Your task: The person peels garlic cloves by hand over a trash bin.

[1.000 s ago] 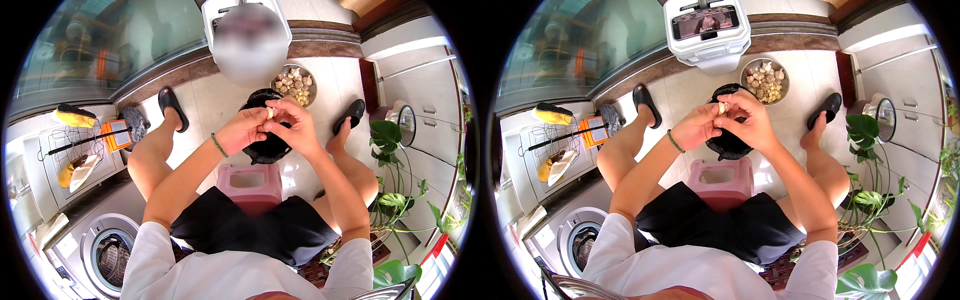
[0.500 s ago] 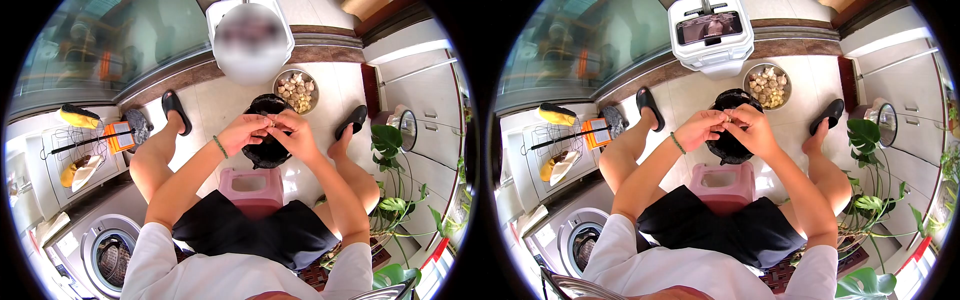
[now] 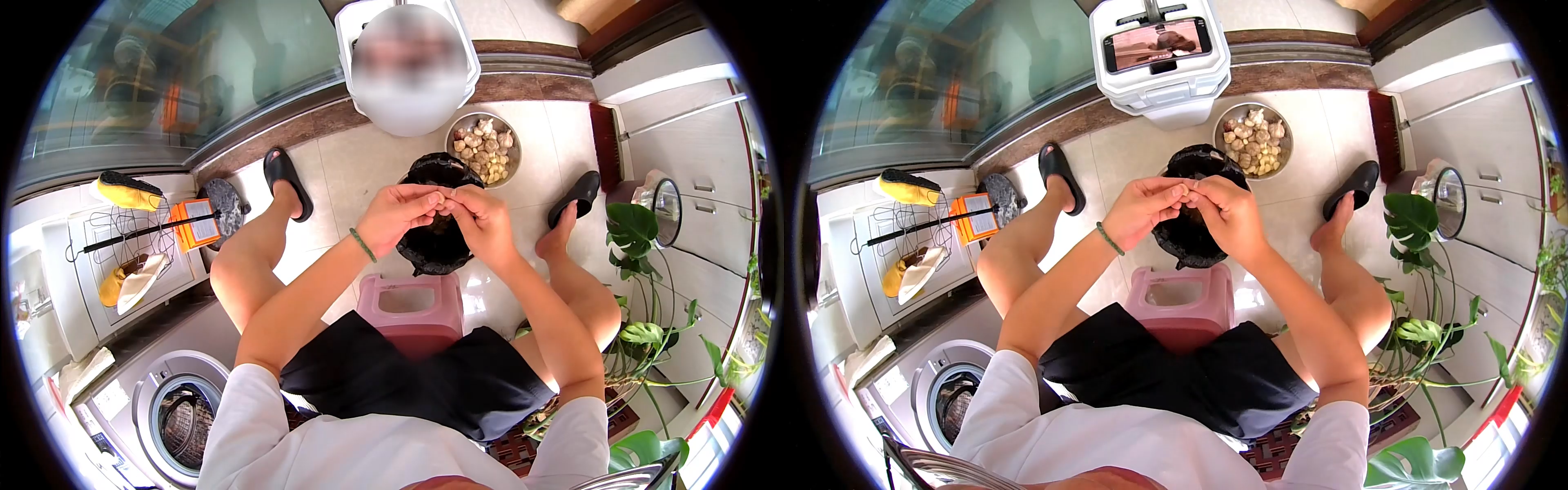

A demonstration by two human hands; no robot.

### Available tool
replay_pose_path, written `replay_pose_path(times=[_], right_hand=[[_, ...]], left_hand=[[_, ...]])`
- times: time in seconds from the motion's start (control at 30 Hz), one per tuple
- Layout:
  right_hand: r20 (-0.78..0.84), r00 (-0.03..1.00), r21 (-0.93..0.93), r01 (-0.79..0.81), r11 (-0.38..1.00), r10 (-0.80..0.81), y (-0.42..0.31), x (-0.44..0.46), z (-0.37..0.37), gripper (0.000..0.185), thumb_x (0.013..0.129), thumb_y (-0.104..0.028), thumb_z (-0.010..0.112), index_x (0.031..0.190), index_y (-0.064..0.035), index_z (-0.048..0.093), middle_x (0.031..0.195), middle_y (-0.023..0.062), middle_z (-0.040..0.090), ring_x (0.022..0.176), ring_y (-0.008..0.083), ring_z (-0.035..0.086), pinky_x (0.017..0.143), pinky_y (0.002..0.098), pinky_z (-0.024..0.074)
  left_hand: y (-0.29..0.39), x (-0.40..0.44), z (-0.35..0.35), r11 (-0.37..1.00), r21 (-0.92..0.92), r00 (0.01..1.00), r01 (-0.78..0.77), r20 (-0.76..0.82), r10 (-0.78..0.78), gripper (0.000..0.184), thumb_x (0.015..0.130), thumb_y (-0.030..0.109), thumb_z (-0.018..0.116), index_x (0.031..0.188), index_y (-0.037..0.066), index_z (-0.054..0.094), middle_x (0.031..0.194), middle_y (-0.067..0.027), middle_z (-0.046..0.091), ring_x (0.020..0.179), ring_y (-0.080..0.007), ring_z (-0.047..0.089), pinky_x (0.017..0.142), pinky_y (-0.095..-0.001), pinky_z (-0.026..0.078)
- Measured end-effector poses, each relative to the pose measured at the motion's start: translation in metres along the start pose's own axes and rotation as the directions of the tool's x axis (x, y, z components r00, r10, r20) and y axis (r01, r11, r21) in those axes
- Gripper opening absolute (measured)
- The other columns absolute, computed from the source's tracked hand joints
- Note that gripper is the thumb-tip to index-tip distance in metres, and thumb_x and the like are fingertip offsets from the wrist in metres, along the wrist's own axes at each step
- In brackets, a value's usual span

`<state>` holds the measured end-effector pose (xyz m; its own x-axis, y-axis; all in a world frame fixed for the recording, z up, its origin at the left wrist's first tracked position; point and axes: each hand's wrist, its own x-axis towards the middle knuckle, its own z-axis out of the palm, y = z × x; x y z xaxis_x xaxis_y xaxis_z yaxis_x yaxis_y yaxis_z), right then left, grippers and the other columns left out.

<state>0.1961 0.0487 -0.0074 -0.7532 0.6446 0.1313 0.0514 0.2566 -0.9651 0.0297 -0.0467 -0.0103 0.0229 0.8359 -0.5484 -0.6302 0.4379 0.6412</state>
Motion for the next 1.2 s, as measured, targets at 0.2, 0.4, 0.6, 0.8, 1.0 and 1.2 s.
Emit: replay_pose_path(times=[0.2, 0.4, 0.6, 0.8, 1.0, 1.2], right_hand=[[-0.157, 0.987, -0.056, 0.009, 0.998, -0.017, -0.008, -0.005, 0.01, 0.007, 0.089, 0.006, 0.058, 0.092, 0.0042, 0.064, 0.082, 0.0117, 0.064, 0.073, 0.0204, 0.064, 0.065, 0.029, 0.0509], [-0.218, 0.971, -0.171, 0.063, 0.983, -0.1, 0.001, -0.003, 0.008, 0.008, 0.093, 0.002, 0.056, 0.092, 0.004, 0.063, 0.083, 0.0113, 0.064, 0.071, 0.0191, 0.064, 0.065, 0.0285, 0.051], [-0.26, 0.963, 0.131, -0.032, 0.991, 0.066, 0.002, -0.005, 0.012, 0.006, 0.091, 0.003, 0.059, 0.094, 0.0041, 0.065, 0.087, 0.0099, 0.065, 0.077, 0.0153, 0.068, 0.065, 0.0261, 0.0523], [-0.248, 0.966, 0.213, -0.016, 0.977, 0.07, 0.006, -0.009, 0.007, 0.008, 0.086, 0.007, 0.065, 0.093, 0.0043, 0.065, 0.088, 0.0095, 0.065, 0.079, 0.0146, 0.069, 0.065, 0.0243, 0.0541], [-0.233, 0.972, -0.012, 0.026, 1.0, -0.028, 0.004, -0.007, 0.006, 0.007, 0.084, 0.005, 0.067, 0.09, 0.0024, 0.063, 0.084, 0.0087, 0.063, 0.071, 0.0146, 0.064, 0.058, 0.0254, 0.0511], [-0.18, 0.977, -0.173, 0.084, 0.981, -0.116, 0.0, -0.004, 0.001, 0.011, 0.081, 0.005, 0.066, 0.085, -0.0001, 0.056, 0.078, 0.009, 0.057, 0.063, 0.0182, 0.059, 0.056, 0.029, 0.0484]], left_hand=[[-0.012, 0.0, 0.008, 0.993, -0.078, 0.995, -0.091, -0.037, 0.088, 0.025, 0.094, 0.019, 0.065, 0.115, 0.005, 0.068, 0.1, -0.0021, 0.07, 0.091, -0.0077, 0.063, 0.078, -0.0221, 0.05], [-0.01, -0.004, 0.016, 0.991, -0.044, 0.991, -0.129, -0.045, 0.127, 0.029, 0.095, 0.019, 0.063, 0.12, 0.003, 0.064, 0.101, -0.0019, 0.068, 0.086, -0.0066, 0.06, 0.077, -0.0216, 0.05], [-0.001, -0.003, 0.013, 0.986, -0.048, 0.984, -0.162, -0.083, 0.158, 0.029, 0.094, 0.017, 0.064, 0.12, 0.004, 0.064, 0.101, -0.0011, 0.068, 0.086, -0.0068, 0.061, 0.077, -0.0232, 0.053], [-0.004, -0.002, 0.013, 0.984, 0.054, 0.979, -0.17, -0.108, 0.175, 0.032, 0.092, 0.021, 0.068, 0.119, 0.003, 0.065, 0.099, -0.0008, 0.069, 0.085, -0.0065, 0.062, 0.074, -0.0231, 0.053], [-0.004, -0.002, 0.015, 0.988, 0.055, 0.987, -0.145, -0.064, 0.149, 0.037, 0.093, 0.022, 0.067, 0.125, 0.005, 0.061, 0.102, -0.0015, 0.069, 0.092, -0.0085, 0.064, 0.076, -0.0242, 0.054], [0.007, -0.001, 0.011, 0.984, 0.14, 0.994, -0.107, 0.034, 0.103, 0.041, 0.094, 0.018, 0.065, 0.131, 0.005, 0.056, 0.107, -0.0036, 0.067, 0.095, -0.0105, 0.064, 0.078, -0.0269, 0.055]])
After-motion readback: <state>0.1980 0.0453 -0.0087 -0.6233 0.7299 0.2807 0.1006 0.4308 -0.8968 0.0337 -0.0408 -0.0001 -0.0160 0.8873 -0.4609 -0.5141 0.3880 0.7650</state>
